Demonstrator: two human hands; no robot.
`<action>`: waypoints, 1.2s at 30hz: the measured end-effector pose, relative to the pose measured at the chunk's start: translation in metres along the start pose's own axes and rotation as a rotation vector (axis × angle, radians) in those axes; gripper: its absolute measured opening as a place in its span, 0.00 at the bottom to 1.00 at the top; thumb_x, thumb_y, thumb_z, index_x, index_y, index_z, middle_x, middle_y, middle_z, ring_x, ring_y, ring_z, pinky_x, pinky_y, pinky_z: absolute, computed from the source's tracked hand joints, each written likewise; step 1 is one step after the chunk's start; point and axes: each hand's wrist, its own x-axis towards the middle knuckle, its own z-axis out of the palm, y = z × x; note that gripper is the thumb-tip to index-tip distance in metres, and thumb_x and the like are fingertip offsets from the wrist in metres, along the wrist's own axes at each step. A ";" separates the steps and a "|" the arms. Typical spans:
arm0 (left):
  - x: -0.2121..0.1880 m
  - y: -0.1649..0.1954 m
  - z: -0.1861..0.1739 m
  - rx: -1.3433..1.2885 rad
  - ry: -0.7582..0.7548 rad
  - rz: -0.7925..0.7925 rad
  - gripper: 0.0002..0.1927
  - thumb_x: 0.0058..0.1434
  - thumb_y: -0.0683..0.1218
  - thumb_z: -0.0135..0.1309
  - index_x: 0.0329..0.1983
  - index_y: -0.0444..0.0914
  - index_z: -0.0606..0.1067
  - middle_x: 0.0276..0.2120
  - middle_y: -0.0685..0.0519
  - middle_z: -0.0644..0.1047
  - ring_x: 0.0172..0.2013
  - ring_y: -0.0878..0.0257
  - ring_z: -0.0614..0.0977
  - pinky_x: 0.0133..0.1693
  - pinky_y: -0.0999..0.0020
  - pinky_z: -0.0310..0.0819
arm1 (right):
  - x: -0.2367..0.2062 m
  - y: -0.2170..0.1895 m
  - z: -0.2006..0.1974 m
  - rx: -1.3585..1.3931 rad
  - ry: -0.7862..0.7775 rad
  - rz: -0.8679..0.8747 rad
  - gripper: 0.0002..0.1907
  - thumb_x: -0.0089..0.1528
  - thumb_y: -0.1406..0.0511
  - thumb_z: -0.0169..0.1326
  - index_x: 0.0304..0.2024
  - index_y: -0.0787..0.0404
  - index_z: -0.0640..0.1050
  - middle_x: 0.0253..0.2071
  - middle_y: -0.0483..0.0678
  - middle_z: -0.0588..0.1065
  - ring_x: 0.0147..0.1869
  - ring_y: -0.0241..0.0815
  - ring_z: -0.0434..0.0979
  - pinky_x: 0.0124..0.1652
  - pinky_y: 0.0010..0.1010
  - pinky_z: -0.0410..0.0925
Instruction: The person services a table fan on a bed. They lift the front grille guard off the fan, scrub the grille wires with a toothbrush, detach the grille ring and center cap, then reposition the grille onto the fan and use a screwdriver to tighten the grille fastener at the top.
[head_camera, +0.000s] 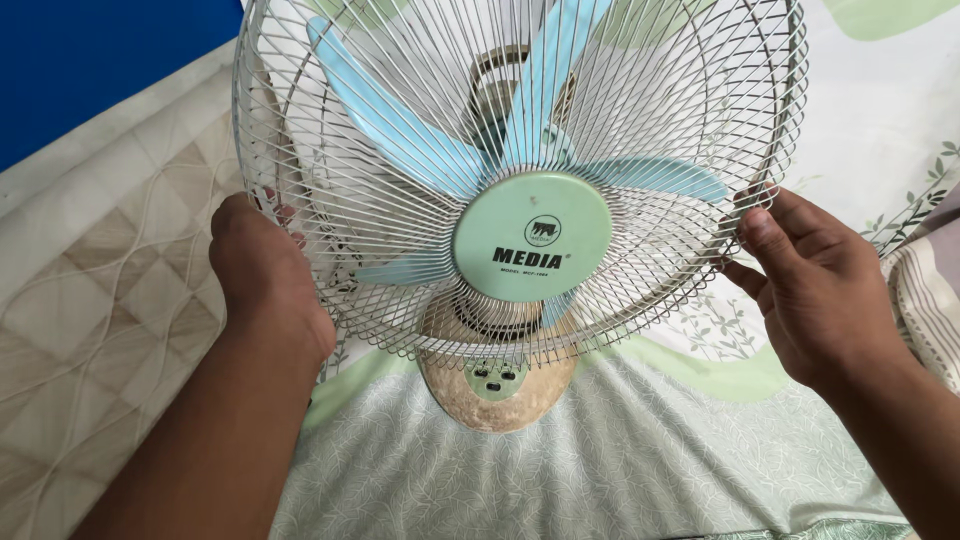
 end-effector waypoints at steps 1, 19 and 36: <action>0.001 -0.001 0.000 -0.005 -0.005 -0.005 0.20 0.63 0.56 0.33 0.46 0.45 0.73 0.50 0.57 0.77 0.51 0.64 0.76 0.61 0.54 0.66 | 0.000 0.000 0.000 -0.003 0.014 0.005 0.27 0.69 0.63 0.45 0.68 0.70 0.65 0.57 0.55 0.75 0.62 0.46 0.75 0.64 0.46 0.70; 0.004 -0.002 0.005 -0.081 -0.023 -0.032 0.34 0.63 0.60 0.28 0.72 0.44 0.58 0.72 0.54 0.62 0.68 0.58 0.62 0.67 0.45 0.52 | 0.002 0.008 0.009 0.073 0.030 -0.016 0.31 0.68 0.55 0.45 0.74 0.52 0.63 0.64 0.46 0.70 0.68 0.43 0.69 0.64 0.54 0.64; -0.007 -0.001 0.021 -0.076 0.224 0.064 0.30 0.65 0.57 0.29 0.71 0.47 0.58 0.70 0.55 0.62 0.65 0.57 0.70 0.64 0.53 0.61 | 0.000 0.027 0.023 0.244 0.018 -0.089 0.27 0.71 0.54 0.39 0.73 0.44 0.61 0.68 0.38 0.65 0.72 0.40 0.64 0.65 0.63 0.60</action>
